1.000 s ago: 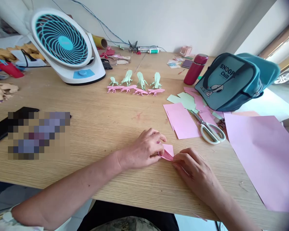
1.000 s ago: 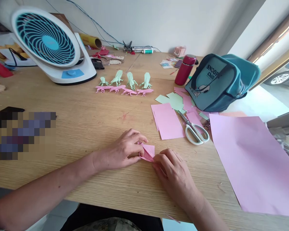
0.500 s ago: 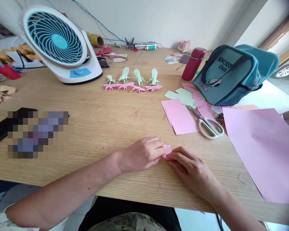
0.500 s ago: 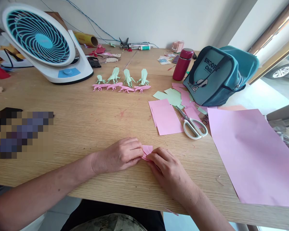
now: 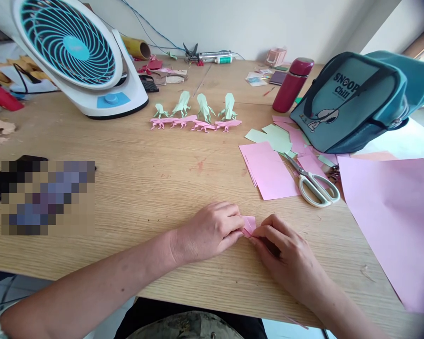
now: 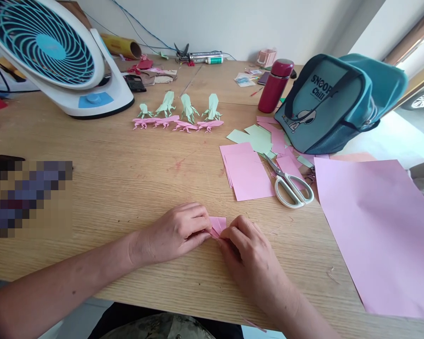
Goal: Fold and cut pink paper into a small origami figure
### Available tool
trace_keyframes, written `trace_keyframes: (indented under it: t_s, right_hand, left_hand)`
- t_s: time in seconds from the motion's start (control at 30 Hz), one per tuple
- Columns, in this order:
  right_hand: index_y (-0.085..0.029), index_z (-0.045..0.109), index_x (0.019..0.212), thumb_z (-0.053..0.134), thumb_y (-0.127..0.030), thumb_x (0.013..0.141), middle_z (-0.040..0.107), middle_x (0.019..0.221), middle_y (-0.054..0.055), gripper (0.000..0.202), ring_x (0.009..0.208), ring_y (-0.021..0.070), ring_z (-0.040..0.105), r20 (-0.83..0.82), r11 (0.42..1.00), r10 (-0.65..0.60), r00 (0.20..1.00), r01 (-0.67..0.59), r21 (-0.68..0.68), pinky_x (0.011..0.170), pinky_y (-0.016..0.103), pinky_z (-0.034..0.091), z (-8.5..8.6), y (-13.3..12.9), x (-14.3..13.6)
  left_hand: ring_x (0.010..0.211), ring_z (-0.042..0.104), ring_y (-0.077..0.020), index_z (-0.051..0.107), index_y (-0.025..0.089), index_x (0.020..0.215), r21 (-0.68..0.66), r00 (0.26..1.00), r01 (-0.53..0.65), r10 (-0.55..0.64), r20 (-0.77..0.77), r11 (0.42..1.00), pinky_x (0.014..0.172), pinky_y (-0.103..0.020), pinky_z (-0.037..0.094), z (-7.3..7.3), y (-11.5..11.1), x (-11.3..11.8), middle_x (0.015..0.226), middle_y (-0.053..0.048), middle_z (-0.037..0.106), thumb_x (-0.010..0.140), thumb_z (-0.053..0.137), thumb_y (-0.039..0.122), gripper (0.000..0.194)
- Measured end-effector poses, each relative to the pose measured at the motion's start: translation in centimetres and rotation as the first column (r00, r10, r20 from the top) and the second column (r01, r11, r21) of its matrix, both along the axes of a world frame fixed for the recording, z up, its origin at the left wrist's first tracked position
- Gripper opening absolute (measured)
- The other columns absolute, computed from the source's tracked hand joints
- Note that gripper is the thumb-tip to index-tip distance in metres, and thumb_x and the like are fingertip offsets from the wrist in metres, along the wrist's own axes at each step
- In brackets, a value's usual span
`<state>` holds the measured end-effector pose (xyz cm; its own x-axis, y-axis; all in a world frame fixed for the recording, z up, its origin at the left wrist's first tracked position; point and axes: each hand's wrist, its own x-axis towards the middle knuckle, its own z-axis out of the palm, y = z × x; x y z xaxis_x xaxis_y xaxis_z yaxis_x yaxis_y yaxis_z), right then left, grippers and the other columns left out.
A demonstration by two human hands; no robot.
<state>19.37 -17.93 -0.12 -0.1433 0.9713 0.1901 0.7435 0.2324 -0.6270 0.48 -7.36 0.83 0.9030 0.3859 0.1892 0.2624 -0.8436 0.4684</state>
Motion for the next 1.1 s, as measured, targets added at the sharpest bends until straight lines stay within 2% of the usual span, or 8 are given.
trace_keyframes:
  t_s: [0.17,0.37,0.57,0.77,0.93,1.03,1.1]
  right_hand:
    - [-0.020,0.055,0.081,0.054,-0.015,0.092,0.058,0.080,0.002,0.012,0.071,0.0170,0.054,0.078,0.998,-0.043,0.996,0.045,-0.033,0.066,0.031,0.043,0.2,0.3,-0.3]
    - [-0.022,0.052,0.081,0.050,-0.012,0.089,0.058,0.072,0.000,0.013,0.065,0.0166,0.054,0.044,0.997,-0.058,0.997,0.060,-0.044,0.061,0.029,0.041,0.5,0.6,-0.4]
    - [-0.022,0.052,0.084,0.048,-0.011,0.090,0.058,0.076,0.001,0.013,0.068,0.0170,0.054,0.092,0.998,-0.044,0.995,0.048,-0.039,0.061,0.030,0.039,0.5,0.6,-0.4]
    - [-0.021,0.057,0.084,0.046,-0.010,0.092,0.058,0.081,0.002,0.017,0.068,0.0158,0.054,0.094,0.997,-0.026,0.995,0.033,-0.069,0.061,0.029,0.039,0.5,0.5,-0.2]
    - [-0.021,0.062,0.088,0.045,-0.010,0.094,0.057,0.085,0.003,0.022,0.071,0.0157,0.055,0.049,1.000,-0.023,0.999,0.023,-0.014,0.064,0.030,0.043,0.1,0.0,0.1]
    - [-0.021,0.065,0.096,0.045,-0.009,0.095,0.058,0.091,0.005,0.024,0.077,0.0173,0.056,0.041,1.000,0.018,0.999,-0.019,0.023,0.068,0.032,0.046,-0.1,-0.6,0.6]
    - [-0.021,0.066,0.107,0.044,-0.007,0.096,0.058,0.095,0.007,0.028,0.082,0.0190,0.057,0.067,0.996,0.072,0.995,-0.075,0.045,0.073,0.034,0.049,-0.1,-1.1,0.8]
  left_hand:
    - [0.088,0.058,-0.0161,0.067,0.020,0.096,-0.068,0.999,-0.043,0.041,-0.036,0.997,0.080,-0.027,0.044,0.4,0.0,0.3,0.087,-0.002,0.060,0.093,0.056,0.019,0.012]
    - [0.085,0.058,-0.0161,0.066,0.019,0.093,-0.076,0.998,-0.044,0.040,-0.052,0.996,0.078,-0.027,0.044,0.3,0.2,0.6,0.086,-0.002,0.061,0.090,0.058,0.017,0.009]
    - [0.080,0.058,-0.0166,0.060,0.017,0.089,0.051,0.997,-0.054,0.057,-0.050,0.997,0.073,-0.029,0.043,0.1,0.1,0.8,0.085,-0.002,0.061,0.093,0.055,0.019,0.007]
    - [0.083,0.059,-0.0155,0.057,0.017,0.096,0.081,0.999,-0.024,0.027,-0.029,0.996,0.076,-0.028,0.045,0.3,-0.1,0.9,0.090,-0.001,0.062,0.097,0.049,0.020,0.009]
    - [0.081,0.059,-0.0150,0.061,0.020,0.101,0.141,0.999,-0.020,0.026,-0.042,0.990,0.072,-0.026,0.047,0.1,-0.1,0.6,0.088,-0.001,0.060,0.098,0.049,0.021,0.012]
    - [0.083,0.060,-0.0152,0.064,0.019,0.106,0.240,1.000,0.026,-0.024,-0.010,0.970,0.074,-0.027,0.049,0.0,-0.2,-0.2,0.090,-0.003,0.063,0.099,0.047,0.019,0.018]
    - [0.091,0.062,-0.0175,0.065,0.015,0.105,0.356,0.995,0.097,-0.102,-0.005,0.929,0.081,-0.030,0.050,-0.1,-0.4,-1.1,0.097,-0.006,0.066,0.098,0.046,0.013,0.021]
